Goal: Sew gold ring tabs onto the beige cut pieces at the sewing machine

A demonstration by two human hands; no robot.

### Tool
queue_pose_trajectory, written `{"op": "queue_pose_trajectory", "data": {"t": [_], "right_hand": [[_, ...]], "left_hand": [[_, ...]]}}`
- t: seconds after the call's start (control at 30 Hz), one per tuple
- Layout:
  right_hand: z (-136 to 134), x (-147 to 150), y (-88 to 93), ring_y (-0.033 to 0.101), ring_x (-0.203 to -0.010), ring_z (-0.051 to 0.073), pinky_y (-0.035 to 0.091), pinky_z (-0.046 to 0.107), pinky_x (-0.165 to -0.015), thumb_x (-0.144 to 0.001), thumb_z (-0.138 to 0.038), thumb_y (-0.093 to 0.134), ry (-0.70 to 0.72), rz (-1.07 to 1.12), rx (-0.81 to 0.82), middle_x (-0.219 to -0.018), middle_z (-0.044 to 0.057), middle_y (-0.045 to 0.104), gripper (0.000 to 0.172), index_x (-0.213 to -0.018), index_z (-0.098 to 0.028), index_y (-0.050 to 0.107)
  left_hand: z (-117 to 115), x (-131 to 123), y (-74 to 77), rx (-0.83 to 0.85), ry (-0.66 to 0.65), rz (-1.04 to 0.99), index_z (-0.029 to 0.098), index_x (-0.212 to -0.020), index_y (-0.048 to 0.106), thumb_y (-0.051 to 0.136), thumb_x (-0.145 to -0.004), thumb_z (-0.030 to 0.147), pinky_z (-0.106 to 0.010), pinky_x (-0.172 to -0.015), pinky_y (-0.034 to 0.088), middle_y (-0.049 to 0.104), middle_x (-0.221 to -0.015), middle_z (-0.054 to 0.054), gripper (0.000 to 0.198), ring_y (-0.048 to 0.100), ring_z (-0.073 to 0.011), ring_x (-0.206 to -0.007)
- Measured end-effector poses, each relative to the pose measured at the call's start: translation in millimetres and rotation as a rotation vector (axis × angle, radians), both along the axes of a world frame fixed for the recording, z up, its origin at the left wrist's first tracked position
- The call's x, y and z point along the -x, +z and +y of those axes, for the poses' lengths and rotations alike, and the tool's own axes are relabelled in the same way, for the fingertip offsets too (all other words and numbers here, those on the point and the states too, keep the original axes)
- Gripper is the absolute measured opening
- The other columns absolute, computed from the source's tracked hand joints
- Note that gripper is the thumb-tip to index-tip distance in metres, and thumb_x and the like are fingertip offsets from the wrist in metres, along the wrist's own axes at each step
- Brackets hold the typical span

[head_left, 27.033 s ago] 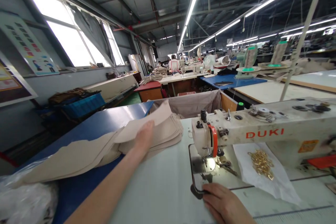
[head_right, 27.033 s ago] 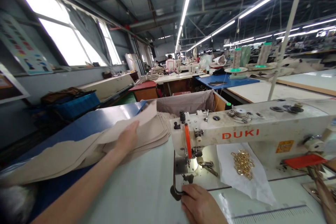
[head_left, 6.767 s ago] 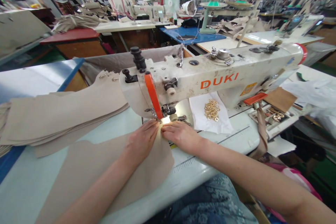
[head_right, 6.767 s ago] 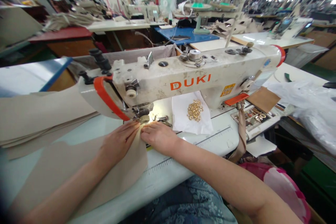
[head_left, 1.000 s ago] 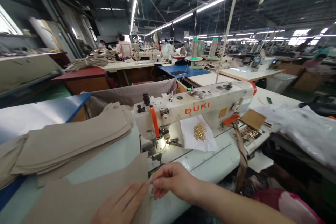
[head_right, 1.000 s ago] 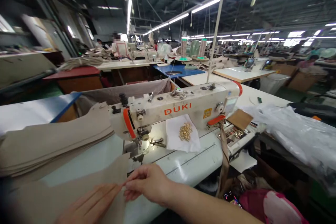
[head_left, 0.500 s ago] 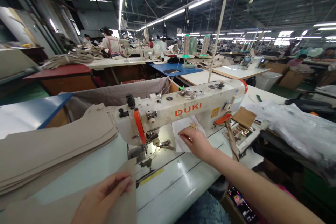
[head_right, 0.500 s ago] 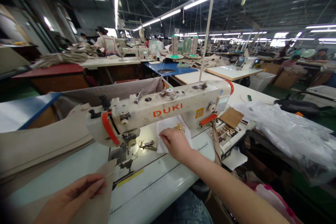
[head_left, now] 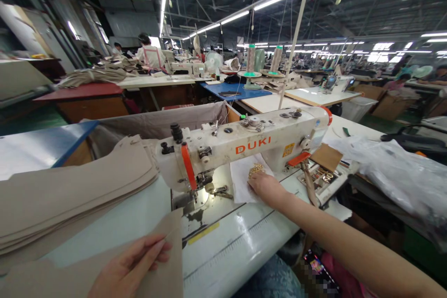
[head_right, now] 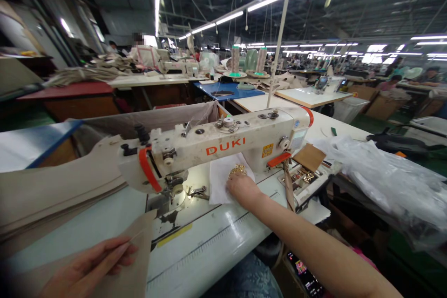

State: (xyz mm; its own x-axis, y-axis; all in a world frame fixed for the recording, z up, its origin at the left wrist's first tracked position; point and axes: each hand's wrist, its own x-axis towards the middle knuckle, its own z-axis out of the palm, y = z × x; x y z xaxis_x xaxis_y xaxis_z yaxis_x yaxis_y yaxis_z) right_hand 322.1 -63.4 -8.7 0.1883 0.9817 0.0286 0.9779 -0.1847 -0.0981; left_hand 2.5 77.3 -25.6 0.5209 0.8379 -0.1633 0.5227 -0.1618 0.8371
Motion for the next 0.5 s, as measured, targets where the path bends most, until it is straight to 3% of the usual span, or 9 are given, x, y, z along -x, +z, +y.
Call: {"op": "queue_pose_trajectory", "data": {"t": [0.2,0.33,0.5], "right_hand": [[1.1,-0.8,3.1,0.059,-0.090,0.021,0.044,0.028,-0.078,-0.087,-0.007,0.046,-0.066,0.070,-0.061,-0.090,0.012,0.067,0.022,-0.084,-0.012,0.067],[0.6,-2.7,-0.1,0.060,-0.090,0.018,0.042,0.025,-0.079,-0.080,-0.003,0.049,-0.128,0.178,-0.149,-0.093,0.007,0.068,0.022,-0.084,-0.015,0.067],[0.5,-6.7,-9.9,0.059,-0.083,0.017,0.042,0.026,-0.076,-0.075,-0.001,0.051,-0.172,0.340,-0.282,-0.085,0.005,0.067,0.020,-0.077,-0.016,0.065]], "left_hand": [[-11.4,-1.9,14.2,0.034,0.031,0.032,0.024,-0.081,0.067,0.057,-0.057,0.062,-0.036,-0.074,0.056,0.075,-0.073,-0.002,0.046,0.069,-0.0265,-0.072],[-18.8,-5.1,25.9,0.032,0.032,0.058,0.024,-0.080,0.067,0.055,-0.057,0.062,-0.039,-0.078,0.055,0.075,-0.073,-0.003,0.046,0.069,-0.0277,-0.072],[-19.7,-0.9,22.3,0.022,0.013,0.040,0.024,-0.080,0.068,0.055,-0.059,0.061,-0.038,-0.077,0.055,0.075,-0.073,-0.003,0.044,0.070,-0.0273,-0.071]]}}
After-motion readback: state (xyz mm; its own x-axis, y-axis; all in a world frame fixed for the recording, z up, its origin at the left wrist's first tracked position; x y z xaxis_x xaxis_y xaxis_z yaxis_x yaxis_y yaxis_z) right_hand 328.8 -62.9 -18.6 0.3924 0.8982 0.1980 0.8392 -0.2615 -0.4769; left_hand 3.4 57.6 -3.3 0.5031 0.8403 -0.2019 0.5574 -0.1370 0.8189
